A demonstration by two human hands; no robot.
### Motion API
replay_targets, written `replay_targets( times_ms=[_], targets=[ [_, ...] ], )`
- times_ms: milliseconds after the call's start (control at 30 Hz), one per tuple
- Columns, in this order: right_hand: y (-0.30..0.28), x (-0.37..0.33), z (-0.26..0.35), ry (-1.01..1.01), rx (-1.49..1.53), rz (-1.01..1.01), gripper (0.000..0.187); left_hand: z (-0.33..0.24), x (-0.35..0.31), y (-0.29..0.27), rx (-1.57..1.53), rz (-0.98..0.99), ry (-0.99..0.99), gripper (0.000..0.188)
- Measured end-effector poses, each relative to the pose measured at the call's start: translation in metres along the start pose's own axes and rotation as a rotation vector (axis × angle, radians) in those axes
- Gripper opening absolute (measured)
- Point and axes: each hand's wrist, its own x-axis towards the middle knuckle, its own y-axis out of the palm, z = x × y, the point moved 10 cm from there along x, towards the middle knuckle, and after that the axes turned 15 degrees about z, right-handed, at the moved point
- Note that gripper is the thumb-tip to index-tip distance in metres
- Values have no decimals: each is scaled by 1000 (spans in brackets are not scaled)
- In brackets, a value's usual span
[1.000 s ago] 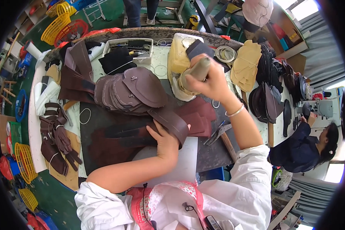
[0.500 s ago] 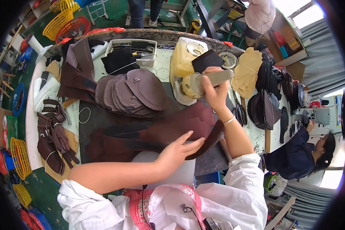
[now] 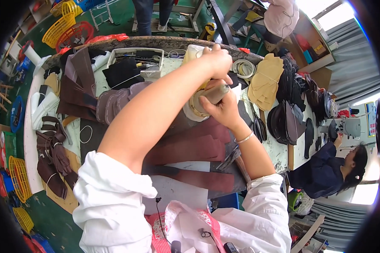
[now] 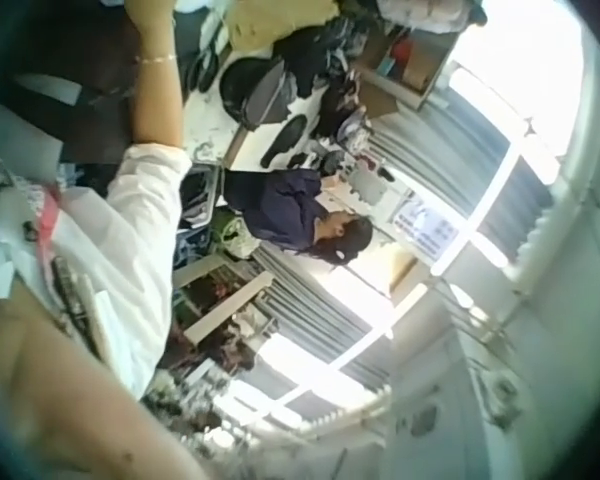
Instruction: The person assembles leather shoe parts by sorting leather pieces and shoe soles, then using a hammer and punch tool to process them on a work surface.
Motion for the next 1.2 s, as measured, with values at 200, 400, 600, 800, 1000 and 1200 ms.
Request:
replay_targets(
  times_ms=[200, 400, 600, 800, 1000, 1200],
  targets=[
    [5, -4, -10, -33, -66, -24, 37, 9, 39, -19, -473, -422, 186, 24],
    [11, 3, -11, -23, -34, -39, 37, 12, 59, 12, -60, -139, -76, 60],
    [19, -5, -14, -38, -36, -51, 33, 66, -8, -33, -503, -549, -93, 47],
    [-1, 31, -14, 25, -40, -92, 34, 37, -199, -15, -486, -431, 12, 15],
    [-48, 96, -65, 427, 570, -225, 28, -9, -333, 87, -226, -91, -130, 41],
    [-52, 97, -181, 619, 1125, -391, 29, -28, -374, 123, -154, -79, -231, 48]
  ],
)
